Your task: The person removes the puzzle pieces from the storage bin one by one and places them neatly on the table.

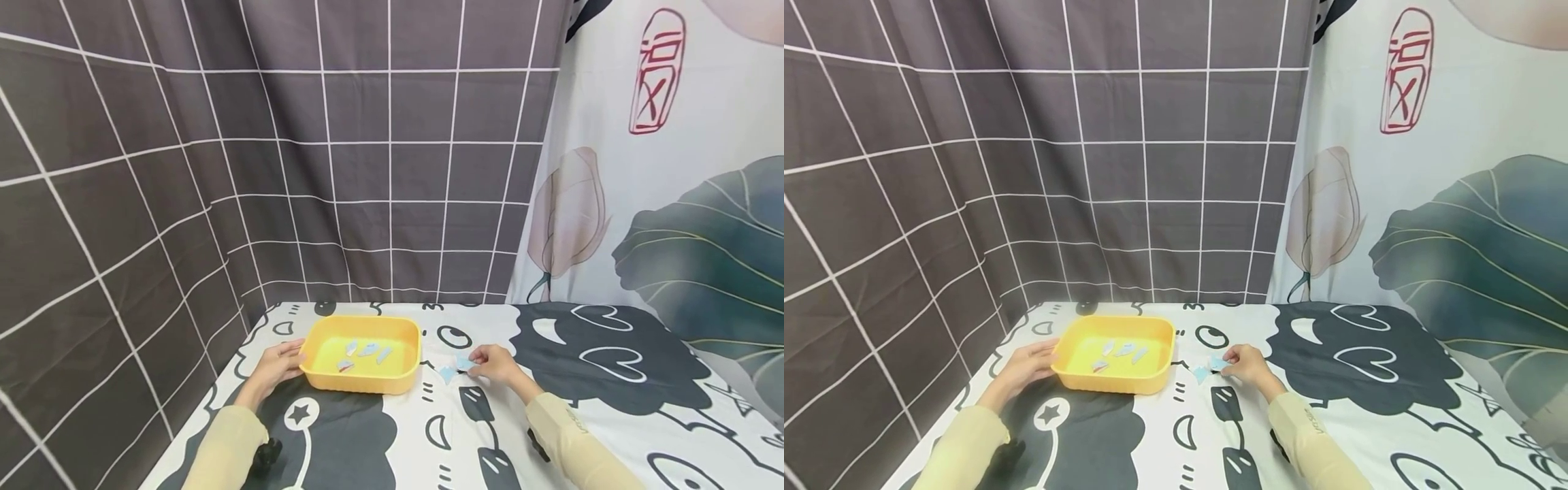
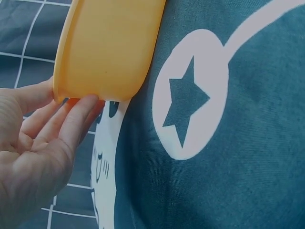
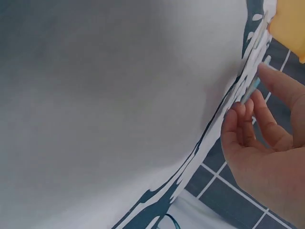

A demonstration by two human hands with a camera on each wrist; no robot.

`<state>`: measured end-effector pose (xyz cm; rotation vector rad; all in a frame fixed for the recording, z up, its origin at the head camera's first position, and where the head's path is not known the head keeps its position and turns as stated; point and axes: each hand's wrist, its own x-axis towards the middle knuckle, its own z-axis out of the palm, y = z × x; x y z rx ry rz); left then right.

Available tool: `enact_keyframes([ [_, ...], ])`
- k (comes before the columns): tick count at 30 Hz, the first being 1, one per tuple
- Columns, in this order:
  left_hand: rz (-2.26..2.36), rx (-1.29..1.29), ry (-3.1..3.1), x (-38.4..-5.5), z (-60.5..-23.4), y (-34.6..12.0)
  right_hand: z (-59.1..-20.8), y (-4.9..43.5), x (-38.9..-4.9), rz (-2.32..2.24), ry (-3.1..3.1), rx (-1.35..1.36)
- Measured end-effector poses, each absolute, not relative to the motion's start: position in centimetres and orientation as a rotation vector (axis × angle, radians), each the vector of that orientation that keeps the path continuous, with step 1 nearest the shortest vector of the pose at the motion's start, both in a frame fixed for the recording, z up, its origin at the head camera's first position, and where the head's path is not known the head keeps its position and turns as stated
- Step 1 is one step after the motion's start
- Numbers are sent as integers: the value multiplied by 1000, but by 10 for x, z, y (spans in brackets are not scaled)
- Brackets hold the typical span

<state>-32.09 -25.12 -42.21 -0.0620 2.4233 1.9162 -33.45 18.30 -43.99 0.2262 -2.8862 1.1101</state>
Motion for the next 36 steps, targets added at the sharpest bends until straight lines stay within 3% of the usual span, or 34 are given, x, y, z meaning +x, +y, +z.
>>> enact_keyframes([
  [7,1919,-69,2398,-323,-424,-252,-436,186,-330,1081,-2962,301],
  [36,1935,-47,2366,-324,-424,-255,-444,187,-326,1089,-2980,175],
])
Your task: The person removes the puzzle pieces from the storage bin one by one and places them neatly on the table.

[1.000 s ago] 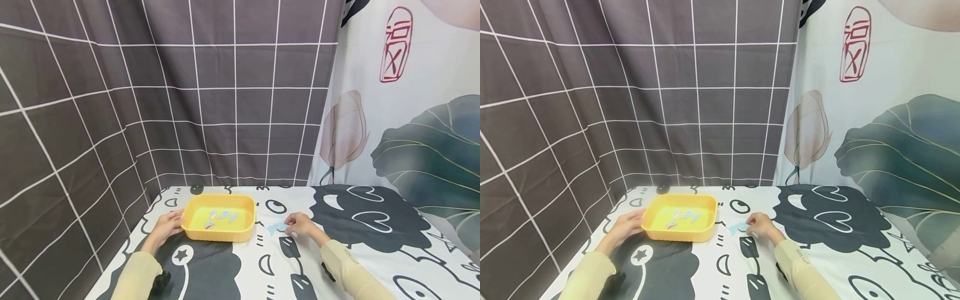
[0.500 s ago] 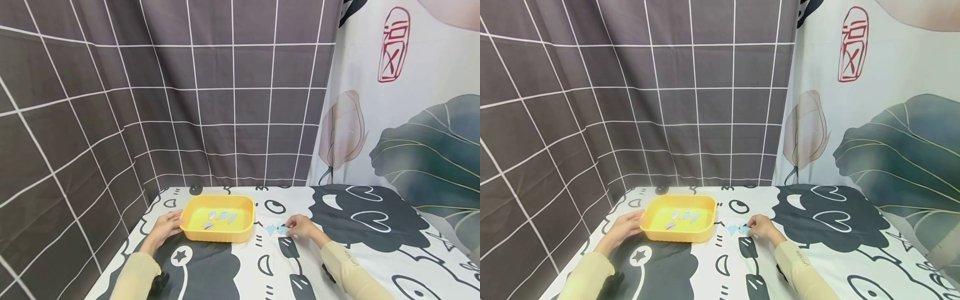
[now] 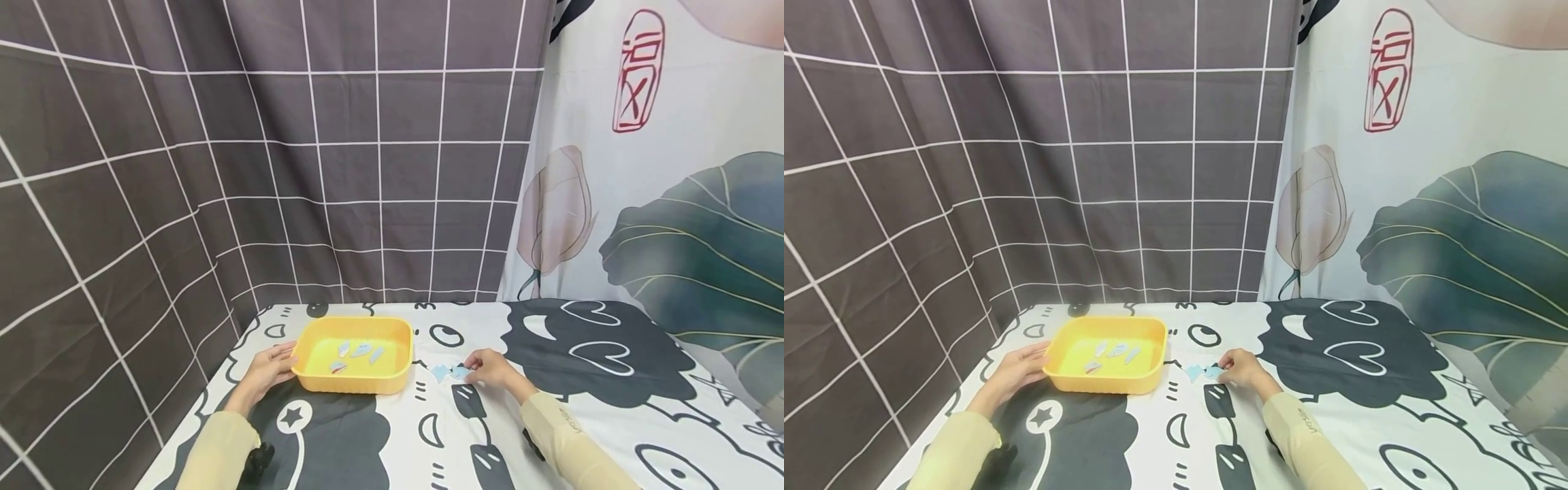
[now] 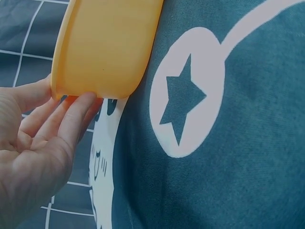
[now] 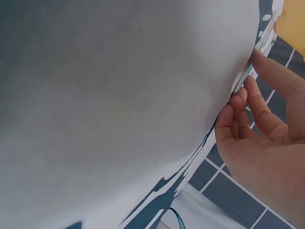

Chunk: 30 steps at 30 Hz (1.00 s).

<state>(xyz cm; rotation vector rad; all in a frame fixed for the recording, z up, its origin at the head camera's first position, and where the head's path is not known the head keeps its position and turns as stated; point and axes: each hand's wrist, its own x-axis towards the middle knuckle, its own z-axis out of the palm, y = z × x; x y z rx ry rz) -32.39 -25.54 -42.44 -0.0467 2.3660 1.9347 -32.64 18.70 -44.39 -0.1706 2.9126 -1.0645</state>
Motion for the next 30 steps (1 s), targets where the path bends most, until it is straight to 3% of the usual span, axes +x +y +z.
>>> enact_keyframes([
  [19,1951,-59,2381,-318,-422,-255,-410,175,-357,-1307,2795,-340],
  [30,1946,-34,2380,-321,-424,-252,-401,121,-368,-1587,2726,-260],
])
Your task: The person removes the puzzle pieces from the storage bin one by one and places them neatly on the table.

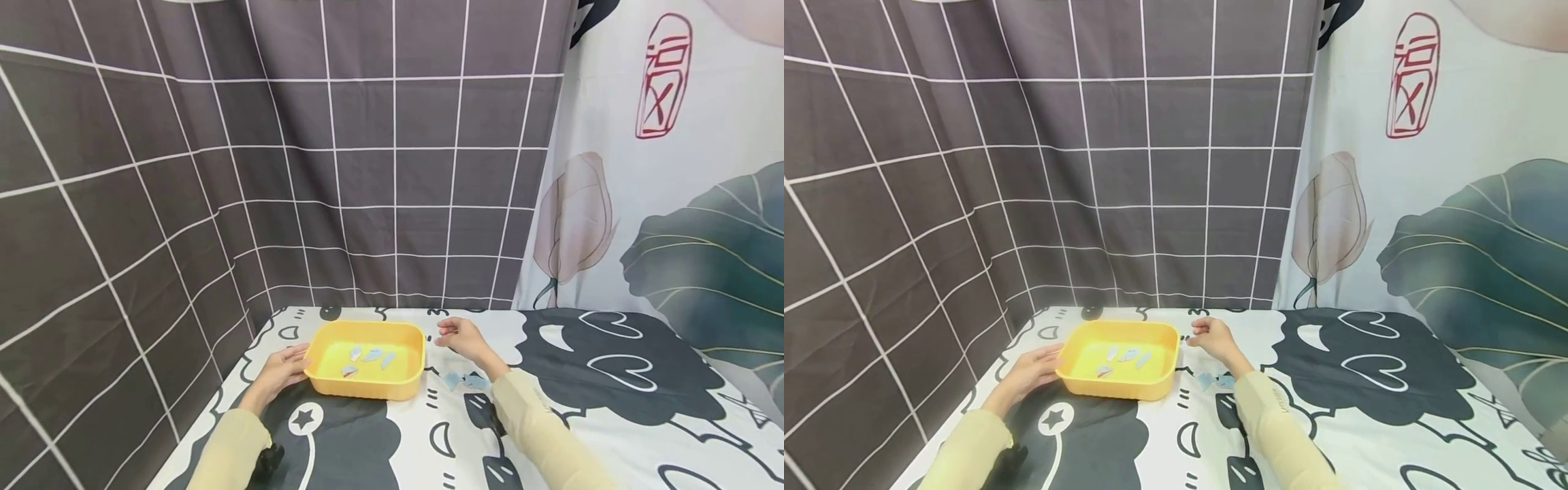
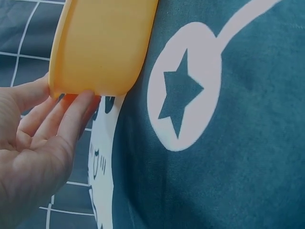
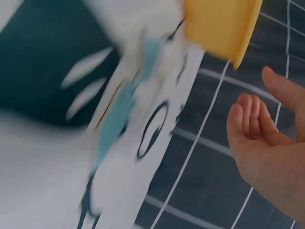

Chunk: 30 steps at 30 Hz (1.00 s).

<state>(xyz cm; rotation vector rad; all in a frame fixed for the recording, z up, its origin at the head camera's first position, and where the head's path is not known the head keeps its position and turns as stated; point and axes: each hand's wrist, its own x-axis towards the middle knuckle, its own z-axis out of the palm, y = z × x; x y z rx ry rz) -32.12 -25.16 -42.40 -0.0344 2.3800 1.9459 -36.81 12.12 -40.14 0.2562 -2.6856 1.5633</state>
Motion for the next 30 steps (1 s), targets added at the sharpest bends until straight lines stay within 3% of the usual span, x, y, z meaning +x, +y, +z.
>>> enact_keyframes([
  [9,1955,-42,2381,-327,-419,-246,-392,60,-375,1729,-2625,299],
  [22,1934,-97,2404,-321,-418,-255,-427,-21,-362,1869,-2639,481],
  [30,1955,-72,2359,-325,-422,-250,-437,-36,-367,1830,-2700,473],
])
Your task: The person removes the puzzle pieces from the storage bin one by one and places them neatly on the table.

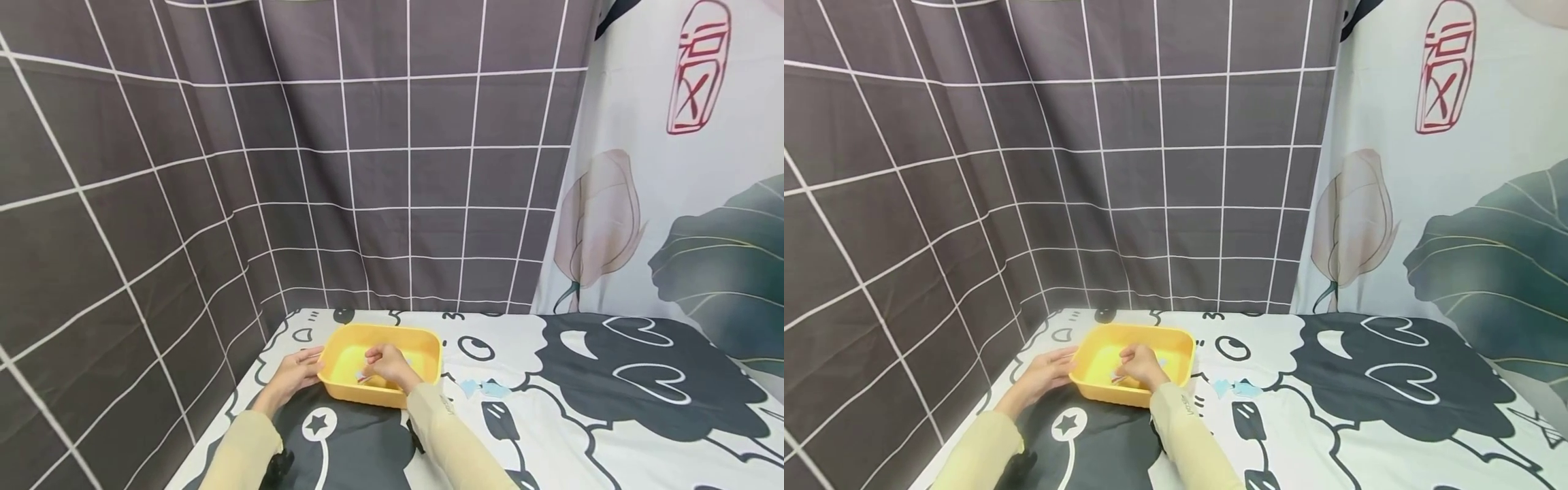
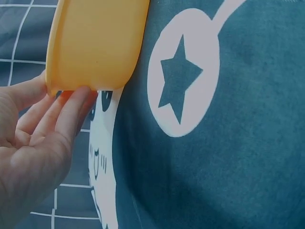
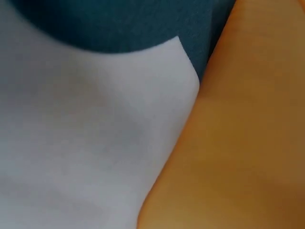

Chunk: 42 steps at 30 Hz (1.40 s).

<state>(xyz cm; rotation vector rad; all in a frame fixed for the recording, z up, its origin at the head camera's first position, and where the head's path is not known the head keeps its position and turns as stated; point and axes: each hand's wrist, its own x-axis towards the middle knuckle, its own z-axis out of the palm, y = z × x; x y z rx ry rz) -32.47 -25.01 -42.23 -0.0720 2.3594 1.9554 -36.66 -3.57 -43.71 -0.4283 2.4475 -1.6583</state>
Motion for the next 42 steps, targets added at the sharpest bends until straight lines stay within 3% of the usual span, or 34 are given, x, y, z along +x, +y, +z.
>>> enact_keyframes([
  [42,1969,-64,2328,-323,-420,-252,-444,-43,-375,-1230,2606,-721],
])
